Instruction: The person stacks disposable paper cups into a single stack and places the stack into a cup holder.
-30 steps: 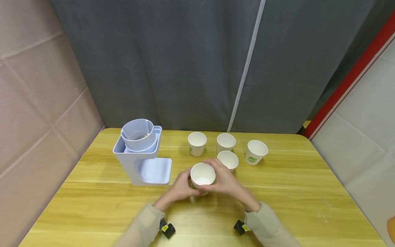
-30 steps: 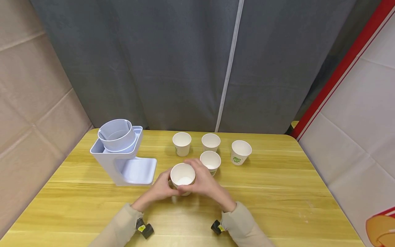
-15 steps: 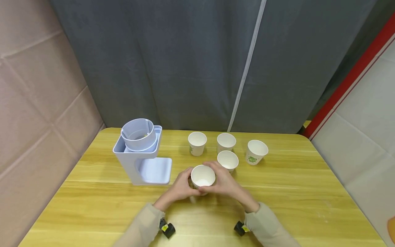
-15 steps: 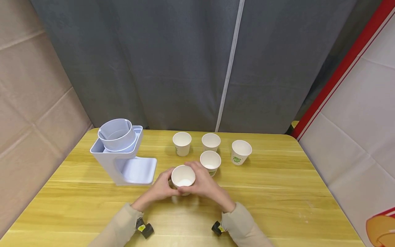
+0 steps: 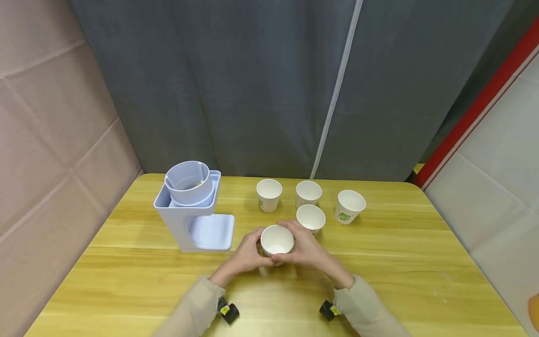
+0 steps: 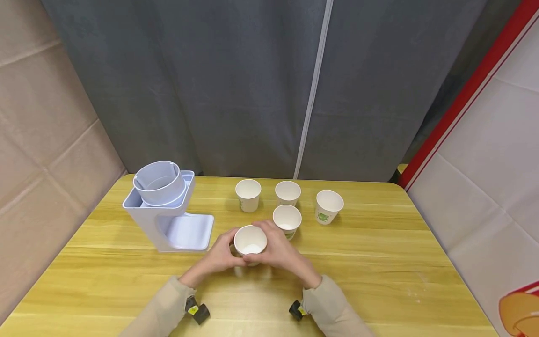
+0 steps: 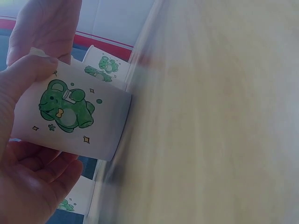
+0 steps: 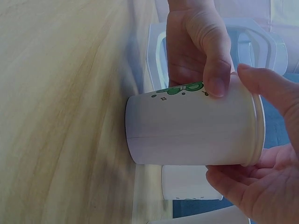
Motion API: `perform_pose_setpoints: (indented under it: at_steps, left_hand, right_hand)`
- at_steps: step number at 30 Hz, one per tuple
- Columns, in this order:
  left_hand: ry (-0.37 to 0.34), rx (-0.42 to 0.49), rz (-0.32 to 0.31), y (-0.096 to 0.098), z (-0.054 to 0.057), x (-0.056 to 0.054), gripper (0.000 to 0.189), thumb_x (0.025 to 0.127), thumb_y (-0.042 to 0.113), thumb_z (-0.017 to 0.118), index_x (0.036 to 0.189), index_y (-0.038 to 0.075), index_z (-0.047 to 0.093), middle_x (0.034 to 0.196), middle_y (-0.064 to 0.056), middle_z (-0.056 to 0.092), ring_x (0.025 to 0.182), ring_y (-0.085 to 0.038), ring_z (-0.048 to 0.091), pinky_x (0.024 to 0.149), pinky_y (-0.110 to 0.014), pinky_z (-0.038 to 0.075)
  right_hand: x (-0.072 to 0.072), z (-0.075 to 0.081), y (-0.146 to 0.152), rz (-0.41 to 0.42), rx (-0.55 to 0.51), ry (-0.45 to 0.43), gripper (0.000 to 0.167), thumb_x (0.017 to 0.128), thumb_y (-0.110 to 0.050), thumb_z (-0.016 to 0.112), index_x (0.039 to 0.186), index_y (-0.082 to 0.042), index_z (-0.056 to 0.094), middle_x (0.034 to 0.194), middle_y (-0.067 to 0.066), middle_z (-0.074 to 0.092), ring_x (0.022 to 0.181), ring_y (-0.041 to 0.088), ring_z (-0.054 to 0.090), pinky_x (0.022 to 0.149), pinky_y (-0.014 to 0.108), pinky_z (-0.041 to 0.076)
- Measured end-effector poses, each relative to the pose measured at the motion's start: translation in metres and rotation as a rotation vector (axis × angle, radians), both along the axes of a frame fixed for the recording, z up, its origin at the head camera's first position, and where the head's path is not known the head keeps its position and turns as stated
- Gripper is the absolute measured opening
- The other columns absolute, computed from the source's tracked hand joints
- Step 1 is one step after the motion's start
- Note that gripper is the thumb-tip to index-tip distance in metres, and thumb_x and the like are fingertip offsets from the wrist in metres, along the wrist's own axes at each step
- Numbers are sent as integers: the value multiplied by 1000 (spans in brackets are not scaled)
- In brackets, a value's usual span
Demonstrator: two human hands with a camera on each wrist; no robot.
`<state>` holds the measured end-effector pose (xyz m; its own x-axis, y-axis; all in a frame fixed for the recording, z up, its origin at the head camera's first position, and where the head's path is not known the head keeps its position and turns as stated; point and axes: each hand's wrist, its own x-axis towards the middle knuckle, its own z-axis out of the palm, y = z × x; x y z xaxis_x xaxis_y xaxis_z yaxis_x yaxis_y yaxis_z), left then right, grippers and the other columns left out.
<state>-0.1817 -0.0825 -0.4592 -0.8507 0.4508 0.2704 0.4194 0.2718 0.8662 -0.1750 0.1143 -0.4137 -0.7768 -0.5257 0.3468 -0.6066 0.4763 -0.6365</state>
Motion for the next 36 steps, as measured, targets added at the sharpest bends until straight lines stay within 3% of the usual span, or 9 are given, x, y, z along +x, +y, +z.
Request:
perform_pose_setpoints:
  at_steps: [14,22,29,36]
  left_hand:
    - [10,-23,9,1,1,1,68,65,15,86,122,-3,53,114,-14,60,103,-28,57,89,-38,47]
    - [-1,-33,54,5,15,8,63,63,5,84,117,-7,55,108,-16,62,99,-30,58,89,-40,47]
    - [1,-33,51,2,4,3,66,62,14,86,120,-1,56,110,-9,63,101,-22,58,92,-35,46]
    - [22,5,25,2,1,2,65,62,12,85,118,-3,56,110,-12,62,100,-25,59,89,-35,48]
  right_hand:
    - [2,2,3,-8,-19,44,78,63,-24,87,123,9,51,115,20,57,102,31,57,83,41,51]
    - [2,11,9,-44,-88,25,71,63,-16,87,122,6,53,110,15,59,102,30,58,85,42,51]
    - [1,21,19,-66,-169,37,67,63,-4,85,120,10,52,112,20,58,103,36,58,87,46,50]
    - [-2,26,37,-137,-248,47,64,65,3,82,121,11,51,113,25,55,106,38,55,90,47,47]
